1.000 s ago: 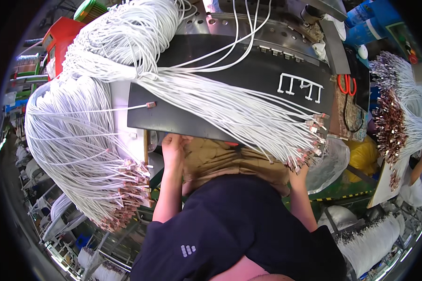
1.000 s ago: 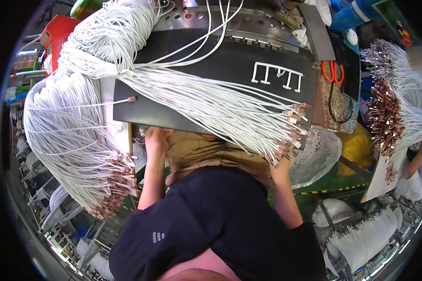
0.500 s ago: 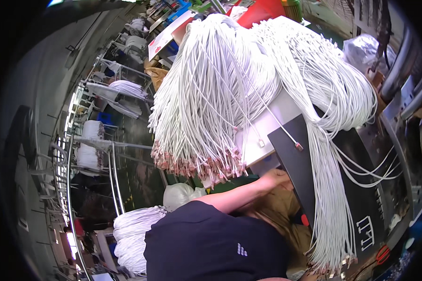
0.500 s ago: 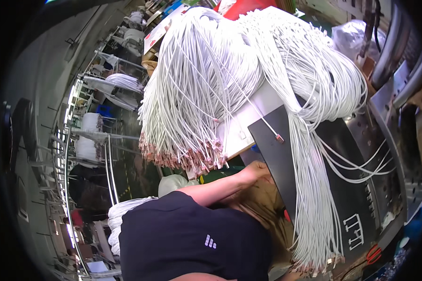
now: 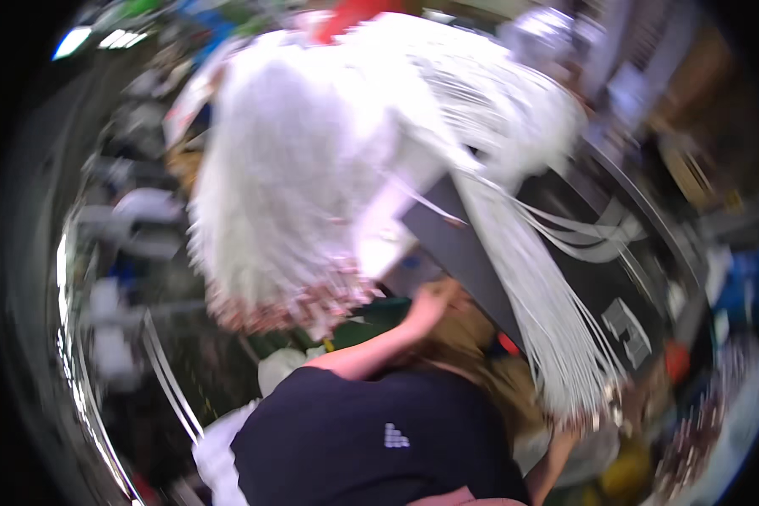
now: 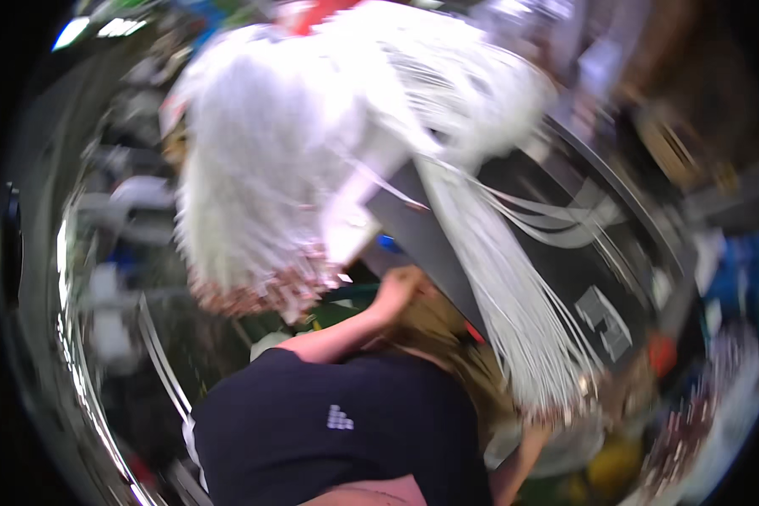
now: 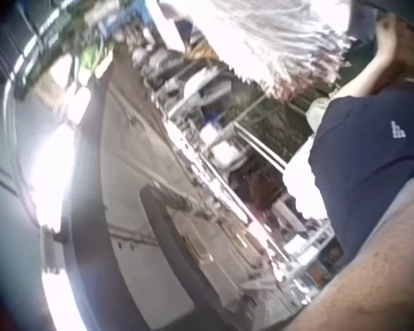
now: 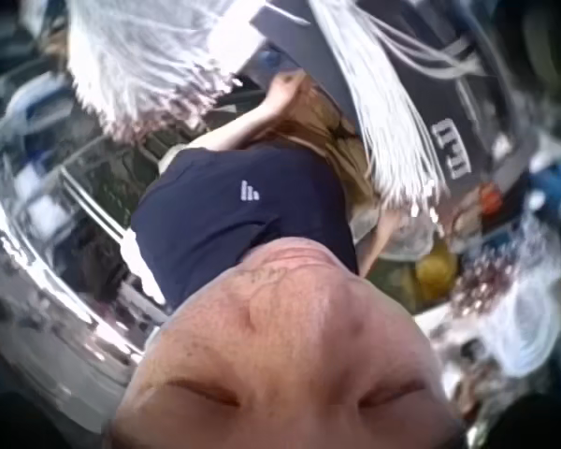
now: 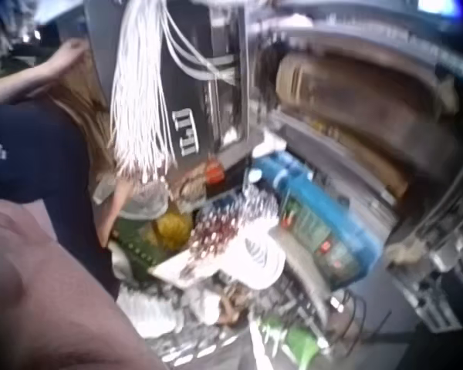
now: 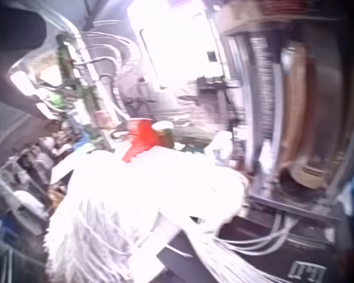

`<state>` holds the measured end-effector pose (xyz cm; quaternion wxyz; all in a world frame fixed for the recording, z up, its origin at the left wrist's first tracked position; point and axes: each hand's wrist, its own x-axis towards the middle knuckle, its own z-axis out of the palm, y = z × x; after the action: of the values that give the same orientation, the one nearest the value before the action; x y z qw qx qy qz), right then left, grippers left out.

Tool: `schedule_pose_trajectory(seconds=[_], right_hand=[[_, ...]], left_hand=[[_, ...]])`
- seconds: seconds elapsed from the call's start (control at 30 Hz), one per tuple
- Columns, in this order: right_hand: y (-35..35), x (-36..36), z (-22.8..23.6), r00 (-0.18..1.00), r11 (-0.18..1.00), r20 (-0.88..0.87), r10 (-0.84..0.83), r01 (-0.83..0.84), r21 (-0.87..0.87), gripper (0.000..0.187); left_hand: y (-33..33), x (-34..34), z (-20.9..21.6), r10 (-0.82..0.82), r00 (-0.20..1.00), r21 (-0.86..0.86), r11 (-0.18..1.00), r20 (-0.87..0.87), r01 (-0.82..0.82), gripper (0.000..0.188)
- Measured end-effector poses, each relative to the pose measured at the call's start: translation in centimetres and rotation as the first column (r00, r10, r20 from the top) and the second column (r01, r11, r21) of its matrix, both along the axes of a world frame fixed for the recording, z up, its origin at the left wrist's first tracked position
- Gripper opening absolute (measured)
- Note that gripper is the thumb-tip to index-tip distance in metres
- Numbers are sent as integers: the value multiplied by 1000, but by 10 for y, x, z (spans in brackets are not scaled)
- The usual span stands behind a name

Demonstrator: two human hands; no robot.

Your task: Sorting and arranging bundles of white wires into a fixture at an assembly station.

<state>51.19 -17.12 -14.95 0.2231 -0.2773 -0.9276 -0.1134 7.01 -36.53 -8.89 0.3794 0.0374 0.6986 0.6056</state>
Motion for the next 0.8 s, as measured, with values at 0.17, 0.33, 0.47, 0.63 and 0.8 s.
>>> schedule_pose_trajectory(seconds=[0.17,0.33,0.47,0.63,0.8], right_hand=[[65,-8,155,956,-194,-50,-290,-110,-975,39],[73,-123,231,853,476,-475,-215,-333,-814,24],[86,-160,200,989,945,-137,64,-104,-309,20],[69,-56,198,884,425,-338,-322,-184,-886,23],[45,60,103,914,-135,296,-278,268,-954,30]], left_hand=[[5,33,47,-359,679,43,866,-640,499,37],[114,42,119,-421,-357,-551,607,-834,572,74],[173,45,124,-440,-393,-585,510,-807,631,77],[167,-16,142,-632,-178,-524,416,-755,743,54],[160,-85,172,-730,-355,-778,378,-584,503,40]])
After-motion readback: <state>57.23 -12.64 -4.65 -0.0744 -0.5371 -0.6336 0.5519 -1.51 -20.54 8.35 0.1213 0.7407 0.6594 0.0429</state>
